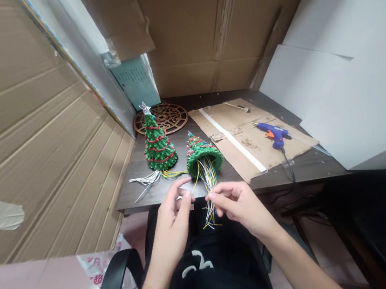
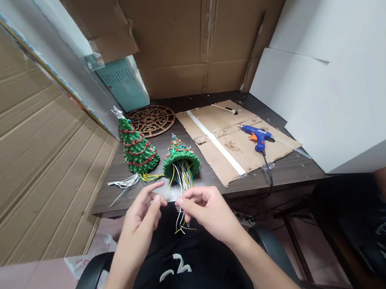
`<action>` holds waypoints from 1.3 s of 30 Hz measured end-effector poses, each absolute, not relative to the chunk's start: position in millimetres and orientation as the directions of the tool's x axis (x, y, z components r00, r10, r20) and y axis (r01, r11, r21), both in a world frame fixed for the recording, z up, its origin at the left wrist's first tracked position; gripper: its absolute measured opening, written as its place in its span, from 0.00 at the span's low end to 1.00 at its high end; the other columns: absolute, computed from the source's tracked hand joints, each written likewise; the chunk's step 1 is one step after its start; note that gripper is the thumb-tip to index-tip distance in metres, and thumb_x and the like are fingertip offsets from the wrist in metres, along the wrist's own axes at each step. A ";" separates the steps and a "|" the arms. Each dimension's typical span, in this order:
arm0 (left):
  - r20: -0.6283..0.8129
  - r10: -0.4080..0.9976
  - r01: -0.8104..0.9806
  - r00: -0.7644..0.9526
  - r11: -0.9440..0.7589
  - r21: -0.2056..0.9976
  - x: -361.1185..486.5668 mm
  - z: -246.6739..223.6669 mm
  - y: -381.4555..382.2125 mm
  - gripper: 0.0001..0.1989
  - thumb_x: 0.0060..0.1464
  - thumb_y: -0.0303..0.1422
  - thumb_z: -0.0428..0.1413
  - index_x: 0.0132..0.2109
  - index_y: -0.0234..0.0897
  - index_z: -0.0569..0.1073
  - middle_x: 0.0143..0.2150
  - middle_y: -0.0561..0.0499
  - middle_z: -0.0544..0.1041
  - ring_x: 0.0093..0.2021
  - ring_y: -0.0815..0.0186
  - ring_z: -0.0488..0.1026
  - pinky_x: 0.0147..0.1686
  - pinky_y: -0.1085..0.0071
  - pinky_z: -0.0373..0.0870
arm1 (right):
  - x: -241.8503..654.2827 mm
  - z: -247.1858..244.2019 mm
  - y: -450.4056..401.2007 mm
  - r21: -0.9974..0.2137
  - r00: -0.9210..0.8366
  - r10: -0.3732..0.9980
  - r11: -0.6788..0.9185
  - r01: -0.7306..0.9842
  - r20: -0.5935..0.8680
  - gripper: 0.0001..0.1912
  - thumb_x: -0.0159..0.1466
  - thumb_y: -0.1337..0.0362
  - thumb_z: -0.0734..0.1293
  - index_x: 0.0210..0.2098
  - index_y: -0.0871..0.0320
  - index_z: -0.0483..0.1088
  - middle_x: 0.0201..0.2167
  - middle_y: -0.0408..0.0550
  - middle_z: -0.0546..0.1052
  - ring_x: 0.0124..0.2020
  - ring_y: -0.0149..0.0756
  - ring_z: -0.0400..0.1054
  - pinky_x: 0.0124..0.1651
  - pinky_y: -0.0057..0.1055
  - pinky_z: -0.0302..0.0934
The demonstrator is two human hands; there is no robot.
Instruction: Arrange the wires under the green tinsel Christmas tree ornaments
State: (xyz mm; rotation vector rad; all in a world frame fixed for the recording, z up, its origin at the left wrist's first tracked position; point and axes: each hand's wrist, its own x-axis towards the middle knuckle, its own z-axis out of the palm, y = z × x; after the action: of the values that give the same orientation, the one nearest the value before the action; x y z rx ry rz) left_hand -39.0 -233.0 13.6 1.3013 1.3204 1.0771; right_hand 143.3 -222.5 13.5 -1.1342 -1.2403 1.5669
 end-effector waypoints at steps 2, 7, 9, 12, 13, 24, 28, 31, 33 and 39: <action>-0.084 0.996 0.165 0.031 0.078 0.983 -39.2 16.3 -230.6 0.24 0.64 0.51 0.54 0.59 0.43 0.73 0.30 0.54 0.68 0.25 0.71 0.58 0.25 0.74 0.53 | 152.5 15.6 -218.4 -0.990 -0.184 0.975 -0.136 -0.042 -0.126 0.18 0.64 0.49 0.72 0.34 0.59 0.76 0.18 0.40 0.71 0.17 0.23 0.52 0.20 0.24 0.44; -0.122 0.992 0.247 0.027 0.111 0.963 -41.1 13.6 -225.7 0.25 0.62 0.54 0.54 0.46 0.36 0.78 0.21 0.59 0.57 0.22 0.72 0.51 0.22 0.74 0.44 | 185.0 15.0 -197.0 -0.926 0.169 0.974 0.083 0.368 0.154 0.15 0.63 0.52 0.71 0.31 0.59 0.77 0.19 0.41 0.70 0.20 0.29 0.60 0.25 0.28 0.54; -0.144 0.986 0.188 0.085 0.126 0.974 -40.3 9.4 -223.7 0.24 0.63 0.53 0.53 0.45 0.36 0.77 0.21 0.58 0.62 0.20 0.72 0.55 0.21 0.75 0.47 | 190.4 8.2 -189.4 -0.823 0.178 0.947 0.127 0.553 0.266 0.12 0.64 0.56 0.71 0.31 0.58 0.78 0.19 0.42 0.71 0.21 0.31 0.64 0.28 0.30 0.58; -0.150 0.982 0.046 0.118 0.146 0.988 -36.7 3.8 -219.1 0.20 0.63 0.50 0.55 0.49 0.38 0.73 0.29 0.53 0.73 0.21 0.71 0.63 0.18 0.76 0.55 | 188.7 -4.0 -183.5 -0.750 0.108 0.951 0.155 0.642 0.289 0.10 0.65 0.59 0.68 0.32 0.57 0.78 0.19 0.42 0.73 0.22 0.33 0.68 0.31 0.31 0.61; -0.142 0.984 0.004 0.107 0.142 0.990 -35.1 2.6 -217.4 0.20 0.62 0.49 0.56 0.50 0.38 0.72 0.31 0.53 0.74 0.21 0.72 0.63 0.18 0.77 0.55 | 187.0 -6.8 -183.1 -0.746 0.095 0.955 0.156 0.647 0.282 0.10 0.66 0.59 0.68 0.34 0.57 0.78 0.20 0.42 0.74 0.22 0.34 0.69 0.31 0.31 0.62; -0.207 0.973 -0.163 0.098 0.221 0.961 -17.6 -5.2 -213.1 0.21 0.61 0.50 0.58 0.49 0.37 0.74 0.22 0.63 0.51 0.20 0.75 0.43 0.19 0.79 0.41 | 156.2 10.1 -204.1 -0.816 -0.068 0.956 0.280 0.506 0.286 0.07 0.66 0.61 0.70 0.32 0.55 0.75 0.24 0.41 0.75 0.22 0.30 0.65 0.29 0.29 0.61; -0.196 0.978 -0.167 0.068 0.205 0.964 -18.5 -10.6 -212.7 0.21 0.61 0.49 0.58 0.52 0.39 0.71 0.22 0.63 0.54 0.19 0.76 0.46 0.18 0.80 0.44 | 152.6 8.3 -204.1 -0.806 -0.196 0.956 0.289 0.516 0.217 0.07 0.63 0.59 0.74 0.40 0.53 0.81 0.28 0.42 0.77 0.24 0.30 0.64 0.29 0.29 0.59; -0.166 0.984 -0.134 0.058 0.172 0.976 -20.3 -11.5 -213.8 0.18 0.63 0.47 0.57 0.51 0.39 0.71 0.21 0.61 0.60 0.19 0.76 0.50 0.19 0.81 0.46 | 155.9 7.2 -205.8 -0.755 -0.172 0.966 0.259 0.602 0.194 0.07 0.62 0.60 0.76 0.40 0.52 0.81 0.28 0.41 0.76 0.24 0.31 0.64 0.31 0.30 0.58; -0.151 0.987 -0.111 0.057 0.156 0.982 -20.5 -10.3 -215.4 0.17 0.64 0.46 0.56 0.50 0.38 0.71 0.21 0.60 0.64 0.19 0.76 0.53 0.18 0.81 0.48 | 157.3 8.2 -208.6 -0.703 -0.161 0.967 0.256 0.663 0.200 0.07 0.62 0.62 0.76 0.41 0.52 0.81 0.28 0.41 0.76 0.25 0.32 0.65 0.33 0.30 0.59; -0.127 0.989 -0.093 0.073 0.134 0.987 -16.2 -9.0 -216.3 0.16 0.65 0.45 0.54 0.50 0.37 0.70 0.22 0.58 0.70 0.18 0.75 0.57 0.17 0.81 0.51 | 147.6 13.0 -215.8 -0.465 -0.116 0.976 0.190 0.865 0.182 0.05 0.64 0.60 0.75 0.33 0.54 0.81 0.29 0.45 0.75 0.28 0.36 0.68 0.32 0.33 0.53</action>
State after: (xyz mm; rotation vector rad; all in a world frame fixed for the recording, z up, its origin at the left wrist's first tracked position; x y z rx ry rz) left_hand -16.2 -216.3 -9.0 1.0730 1.1488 1.1095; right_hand 147.6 -215.8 13.0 -1.7205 -2.0303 0.3389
